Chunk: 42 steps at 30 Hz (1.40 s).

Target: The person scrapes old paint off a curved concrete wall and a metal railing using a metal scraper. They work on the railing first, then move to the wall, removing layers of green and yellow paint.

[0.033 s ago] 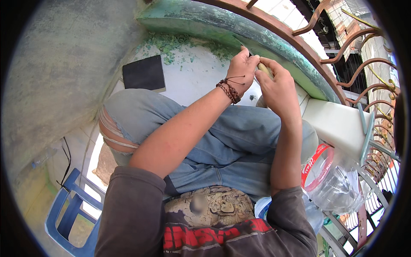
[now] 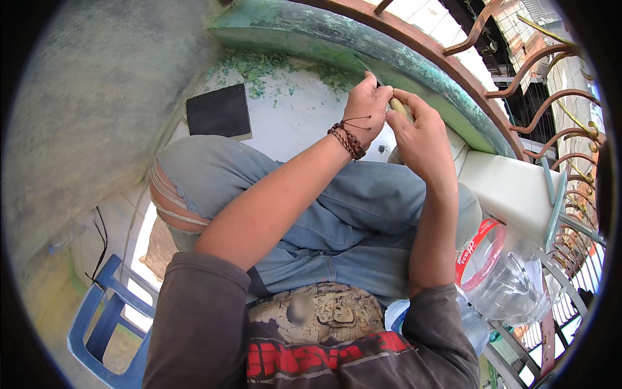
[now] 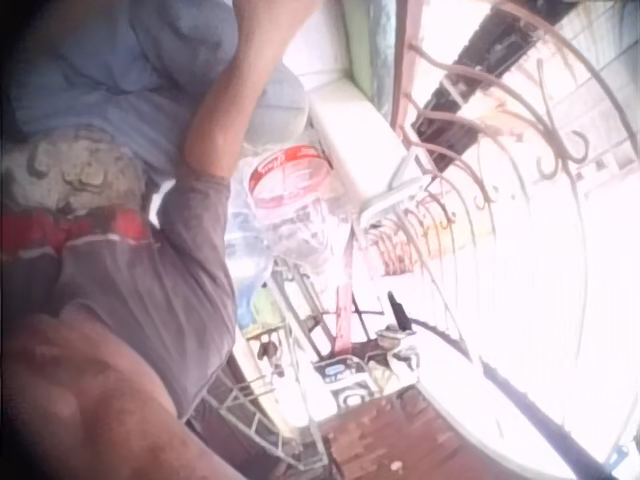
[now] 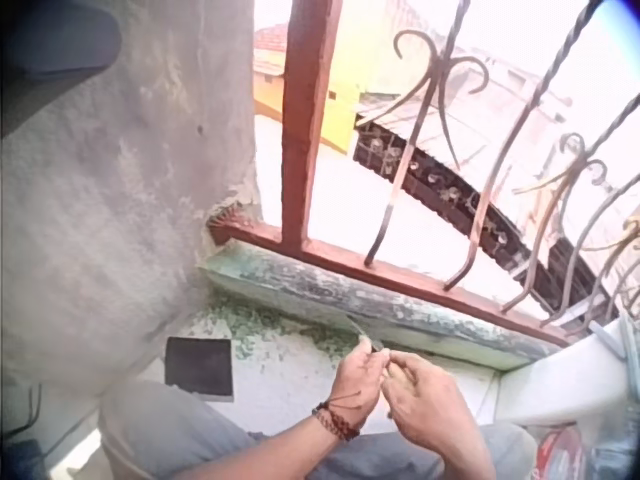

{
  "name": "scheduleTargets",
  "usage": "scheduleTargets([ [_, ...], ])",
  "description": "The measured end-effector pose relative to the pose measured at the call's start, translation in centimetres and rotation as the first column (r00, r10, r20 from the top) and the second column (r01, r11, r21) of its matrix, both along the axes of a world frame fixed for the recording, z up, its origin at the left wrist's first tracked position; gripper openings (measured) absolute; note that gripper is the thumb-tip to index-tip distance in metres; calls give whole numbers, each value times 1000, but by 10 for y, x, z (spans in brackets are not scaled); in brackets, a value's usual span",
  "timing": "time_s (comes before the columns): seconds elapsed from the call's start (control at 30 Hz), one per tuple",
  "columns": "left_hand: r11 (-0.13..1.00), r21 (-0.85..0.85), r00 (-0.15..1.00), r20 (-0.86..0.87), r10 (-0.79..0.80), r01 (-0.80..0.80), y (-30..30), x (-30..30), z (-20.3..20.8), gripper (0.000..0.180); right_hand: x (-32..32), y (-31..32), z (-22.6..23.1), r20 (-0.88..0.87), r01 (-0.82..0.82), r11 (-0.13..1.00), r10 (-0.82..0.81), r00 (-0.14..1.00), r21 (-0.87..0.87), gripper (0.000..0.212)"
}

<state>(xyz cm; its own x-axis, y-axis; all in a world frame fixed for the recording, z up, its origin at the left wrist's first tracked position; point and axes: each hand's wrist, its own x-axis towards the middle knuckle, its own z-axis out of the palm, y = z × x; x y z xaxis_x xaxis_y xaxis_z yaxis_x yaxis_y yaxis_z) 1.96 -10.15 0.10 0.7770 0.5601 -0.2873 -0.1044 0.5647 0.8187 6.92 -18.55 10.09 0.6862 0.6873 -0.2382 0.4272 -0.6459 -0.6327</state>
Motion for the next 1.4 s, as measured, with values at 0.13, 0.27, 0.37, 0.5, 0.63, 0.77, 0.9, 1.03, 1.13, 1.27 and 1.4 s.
scheduleTargets([
  [0.13,999,-31,998,-37,42,-44,-7,-1,9,16,12,2,-3,-238,120,992,-125,963,-36,37],
  [0.27,997,-52,998,-3,62,-62,-5,4,8,10,1,3,-3,-206,117,985,-89,975,129,33],
  [0.37,998,46,996,-76,46,-43,3,9,-3,8,1,14,-11,-131,112,990,-100,986,83,33],
  [0.5,991,79,990,-79,115,-109,-5,7,-4,22,-3,7,-15,-176,141,980,-115,978,140,34],
  [0.63,994,92,996,-66,67,-61,3,5,-22,31,-2,12,-16,-215,161,986,-147,965,48,36],
  [0.77,984,1,982,-53,180,-180,-3,5,4,26,-3,7,-19,-102,122,982,-108,989,147,36],
  [0.9,978,205,996,-72,55,-39,16,6,-22,23,3,14,-25,-160,142,979,-118,980,147,36],
  [1.03,979,62,978,-59,199,-195,6,7,-10,27,1,14,-24,-177,139,972,-106,979,188,36],
  [1.13,973,224,989,-126,80,-50,15,5,-20,23,-4,12,-22,-185,162,977,-134,973,142,35],
  [1.27,985,80,987,-32,154,-151,7,1,1,26,-5,12,-26,-133,128,976,-105,986,179,34],
  [1.4,986,166,986,-168,19,9,22,5,-29,10,-4,17,-21,-147,138,980,-117,982,146,34],
])
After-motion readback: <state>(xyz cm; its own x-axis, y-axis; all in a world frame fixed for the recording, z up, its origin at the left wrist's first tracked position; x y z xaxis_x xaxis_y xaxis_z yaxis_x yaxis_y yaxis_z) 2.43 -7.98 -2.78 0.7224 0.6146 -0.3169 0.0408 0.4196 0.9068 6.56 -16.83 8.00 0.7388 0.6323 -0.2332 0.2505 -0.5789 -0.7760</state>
